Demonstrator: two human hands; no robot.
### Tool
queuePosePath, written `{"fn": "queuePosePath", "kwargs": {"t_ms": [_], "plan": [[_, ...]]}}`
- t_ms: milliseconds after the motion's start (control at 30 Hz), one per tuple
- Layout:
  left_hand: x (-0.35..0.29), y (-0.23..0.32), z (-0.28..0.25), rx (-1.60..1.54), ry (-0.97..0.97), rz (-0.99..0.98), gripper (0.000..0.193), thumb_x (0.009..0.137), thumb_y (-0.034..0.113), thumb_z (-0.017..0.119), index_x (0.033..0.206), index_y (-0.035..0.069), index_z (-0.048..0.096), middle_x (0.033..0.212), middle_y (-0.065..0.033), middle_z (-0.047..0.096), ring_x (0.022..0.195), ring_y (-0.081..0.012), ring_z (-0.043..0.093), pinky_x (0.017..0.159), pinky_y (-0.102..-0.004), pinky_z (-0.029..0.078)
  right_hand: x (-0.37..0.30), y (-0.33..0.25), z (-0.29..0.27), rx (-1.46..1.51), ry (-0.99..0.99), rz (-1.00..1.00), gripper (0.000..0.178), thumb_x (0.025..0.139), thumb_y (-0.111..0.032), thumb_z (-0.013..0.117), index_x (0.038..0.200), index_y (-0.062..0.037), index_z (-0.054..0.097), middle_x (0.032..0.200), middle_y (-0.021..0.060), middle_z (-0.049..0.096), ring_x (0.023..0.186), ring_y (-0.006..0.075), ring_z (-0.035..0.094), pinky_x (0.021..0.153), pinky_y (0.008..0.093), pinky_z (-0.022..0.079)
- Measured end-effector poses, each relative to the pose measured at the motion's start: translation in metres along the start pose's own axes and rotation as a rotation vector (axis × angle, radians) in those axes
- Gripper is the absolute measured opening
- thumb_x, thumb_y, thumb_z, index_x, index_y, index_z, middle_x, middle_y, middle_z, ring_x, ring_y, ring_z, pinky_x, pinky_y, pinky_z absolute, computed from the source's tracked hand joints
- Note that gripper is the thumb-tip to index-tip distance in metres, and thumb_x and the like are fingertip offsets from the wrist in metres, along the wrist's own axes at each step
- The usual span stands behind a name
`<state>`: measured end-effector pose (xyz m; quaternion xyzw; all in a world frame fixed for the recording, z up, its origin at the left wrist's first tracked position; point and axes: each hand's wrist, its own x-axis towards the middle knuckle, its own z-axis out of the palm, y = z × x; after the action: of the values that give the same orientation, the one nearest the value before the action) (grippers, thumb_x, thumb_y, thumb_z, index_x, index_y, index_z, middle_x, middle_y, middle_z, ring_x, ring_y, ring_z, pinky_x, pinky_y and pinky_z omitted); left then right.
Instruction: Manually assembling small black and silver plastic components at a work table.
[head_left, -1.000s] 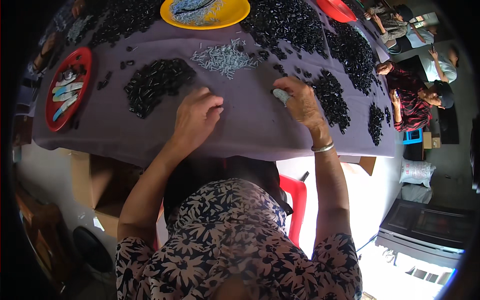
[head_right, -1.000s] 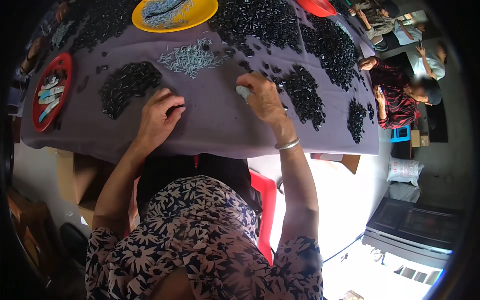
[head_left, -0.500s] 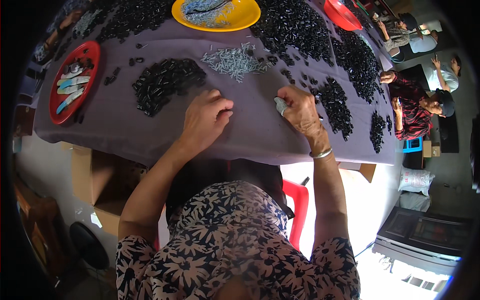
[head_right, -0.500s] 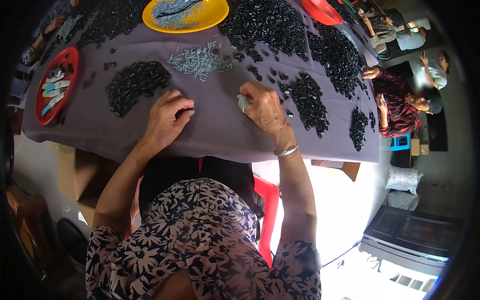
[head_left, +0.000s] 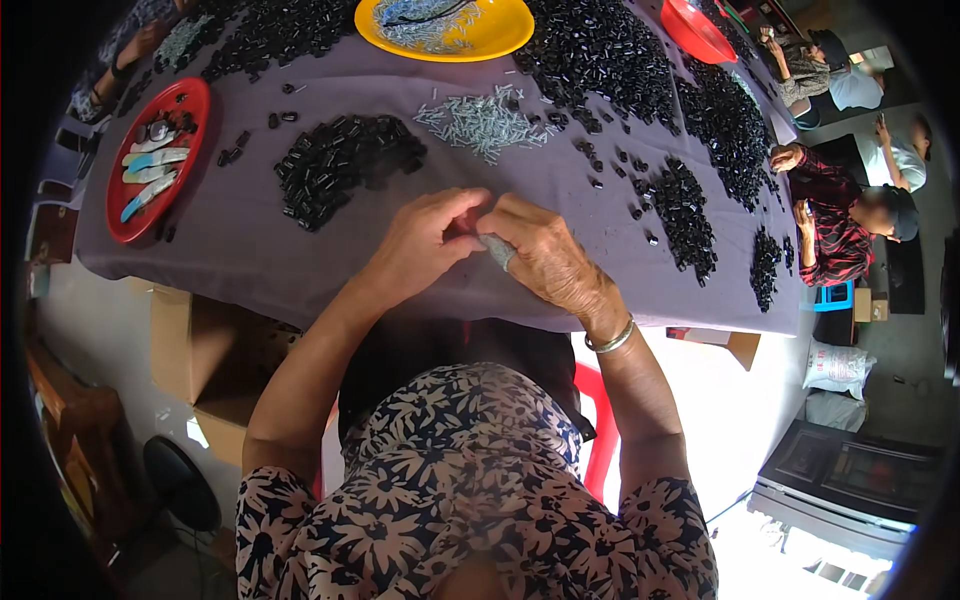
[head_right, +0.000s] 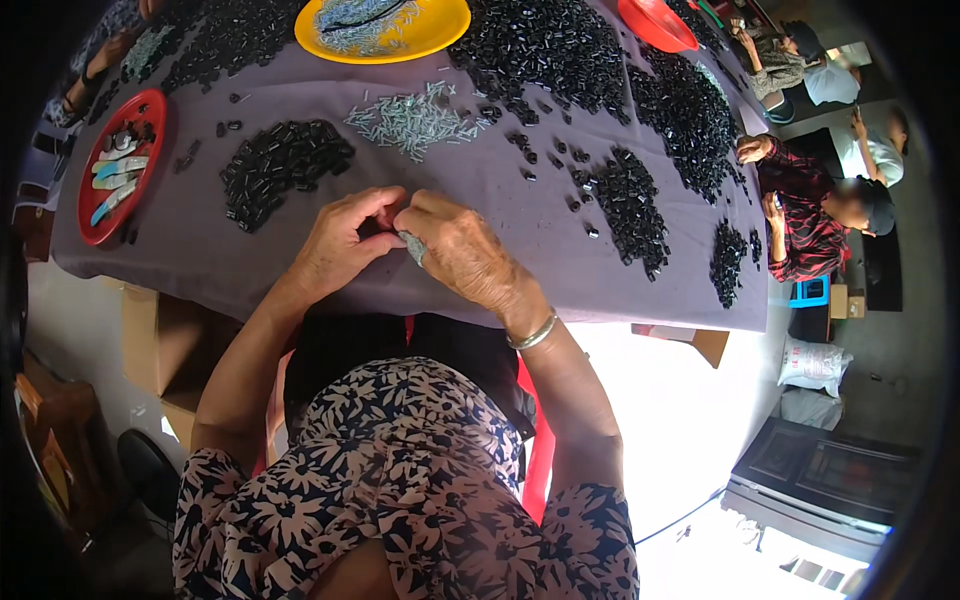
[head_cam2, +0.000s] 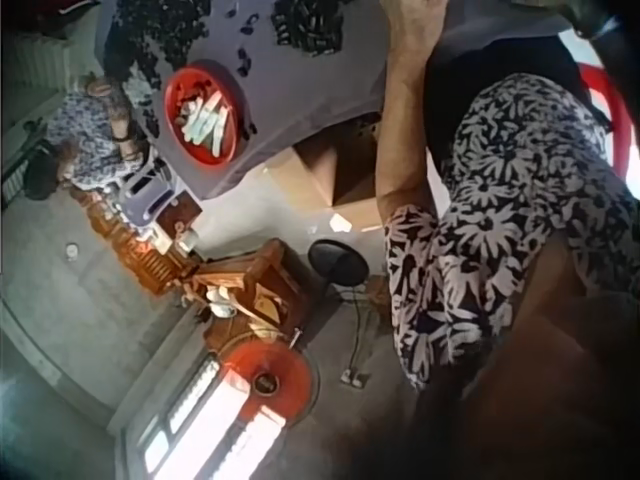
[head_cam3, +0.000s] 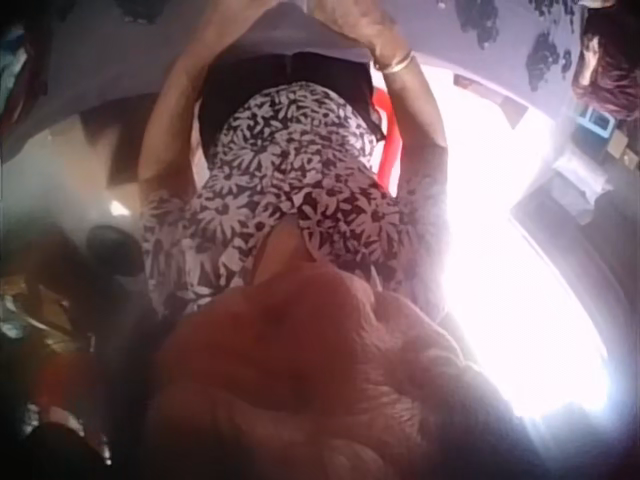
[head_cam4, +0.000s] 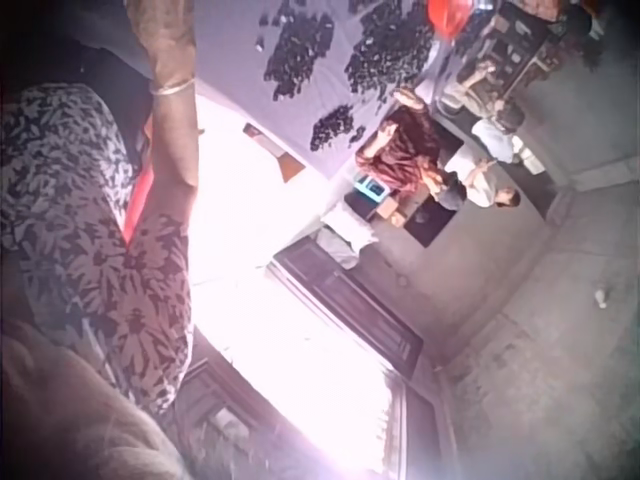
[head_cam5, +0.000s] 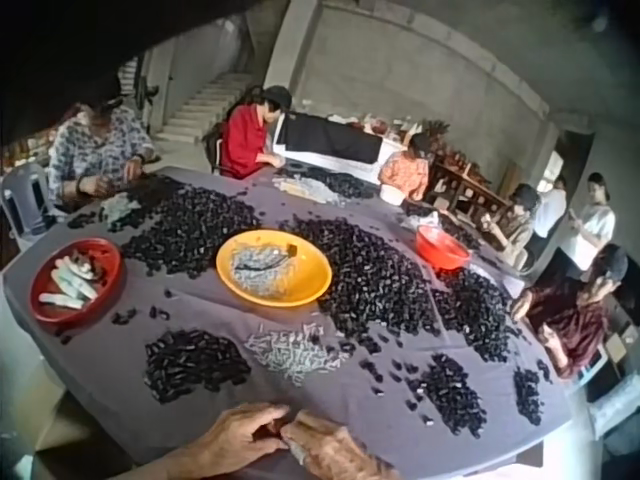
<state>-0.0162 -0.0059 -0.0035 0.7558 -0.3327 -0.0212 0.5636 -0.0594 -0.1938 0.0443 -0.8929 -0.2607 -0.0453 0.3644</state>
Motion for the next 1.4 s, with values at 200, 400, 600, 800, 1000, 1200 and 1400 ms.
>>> {"fn": "queuePosePath", "kwargs": {"t_ms": [200, 400, 600, 800, 1000, 1200, 1400], "plan": [[0.004, 0.002, 0.0, 0.178, -0.035, 0.1, 0.044, 0.071, 0.006, 0.075, 0.113, 0.004, 0.063, 0.095, -0.0088, 0.067, 0.085, -0.026, 0.065, 0.079, -0.037, 0.048, 0.0, -0.001, 0.003, -0.079, 0.021, -0.05, 0.032, 0.072, 0.014, 0.058, 0.099, -0.0009, 0.064, 0.093, 0.0142, 0.06, 0.088, 0.0367, 0.062, 0.076, 0.0407, 0.052], [0.004, -0.002, 0.002, 0.176, 0.016, 0.108, 0.039, 0.071, 0.008, 0.074, 0.109, 0.006, 0.064, 0.095, -0.009, 0.068, 0.085, -0.0278, 0.065, 0.077, -0.0389, 0.046, -0.003, -0.001, 0.007, -0.048, 0.031, 0.001, 0.035, 0.071, 0.015, 0.056, 0.1, -0.0018, 0.063, 0.094, 0.015, 0.061, 0.089, 0.0374, 0.062, 0.077, 0.0415, 0.052], [0.002, 0.0, 0.004, 0.198, 0.048, 0.079, 0.041, 0.071, 0.004, 0.075, 0.111, 0.005, 0.064, 0.085, -0.0052, 0.067, 0.074, -0.0201, 0.065, 0.077, -0.0326, 0.046, -0.005, -0.001, 0.0, 0.012, -0.012, 0.043, 0.034, 0.075, 0.015, 0.056, 0.103, -0.0024, 0.064, 0.095, 0.0141, 0.061, 0.089, 0.0356, 0.063, 0.076, 0.0399, 0.052], [0.004, 0.007, 0.001, 0.194, 0.013, 0.068, 0.032, 0.072, 0.003, 0.07, 0.104, 0.006, 0.065, 0.078, -0.0031, 0.066, 0.07, -0.0184, 0.064, 0.076, -0.0321, 0.044, 0.005, 0.001, -0.01, 0.109, -0.036, 0.173, 0.02, 0.085, 0.007, 0.06, 0.1, -0.0033, 0.068, 0.092, 0.0092, 0.067, 0.084, 0.0231, 0.066, 0.077, 0.0318, 0.051], [0.005, -0.004, 0.002, 0.182, 0.029, 0.129, 0.026, 0.073, 0.002, 0.068, 0.099, 0.005, 0.064, 0.076, -0.0028, 0.065, 0.069, -0.0195, 0.063, 0.074, -0.0334, 0.046, 0.011, 0.024, -0.015, 0.267, -0.166, 0.265, 0.021, 0.084, 0.006, 0.063, 0.101, -0.0049, 0.07, 0.086, 0.0053, 0.07, 0.076, 0.0146, 0.064, 0.069, 0.0268, 0.049], [0.006, -0.01, -0.007, 0.092, 0.061, 0.125, 0.023, 0.078, -0.003, 0.063, 0.1, 0.003, 0.065, 0.08, -0.0057, 0.064, 0.075, -0.0194, 0.064, 0.067, -0.031, 0.051, -0.003, 0.04, -0.034, 0.366, 0.278, 0.492, 0.014, 0.091, 0.002, 0.061, 0.103, -0.0019, 0.069, 0.089, 0.0002, 0.068, 0.079, 0.0073, 0.06, 0.071, 0.0206, 0.049], [0.007, -0.007, -0.012, 0.085, 0.048, 0.088, 0.022, 0.074, -0.003, 0.06, 0.095, 0.004, 0.065, 0.082, -0.0069, 0.062, 0.076, -0.0243, 0.063, 0.069, -0.0361, 0.049, -0.017, 0.025, -0.022, 0.245, 0.134, 0.267, 0.015, 0.088, 0.003, 0.065, 0.102, -0.0022, 0.068, 0.089, -0.0029, 0.064, 0.074, 0.0066, 0.057, 0.069, 0.0203, 0.048]]}}
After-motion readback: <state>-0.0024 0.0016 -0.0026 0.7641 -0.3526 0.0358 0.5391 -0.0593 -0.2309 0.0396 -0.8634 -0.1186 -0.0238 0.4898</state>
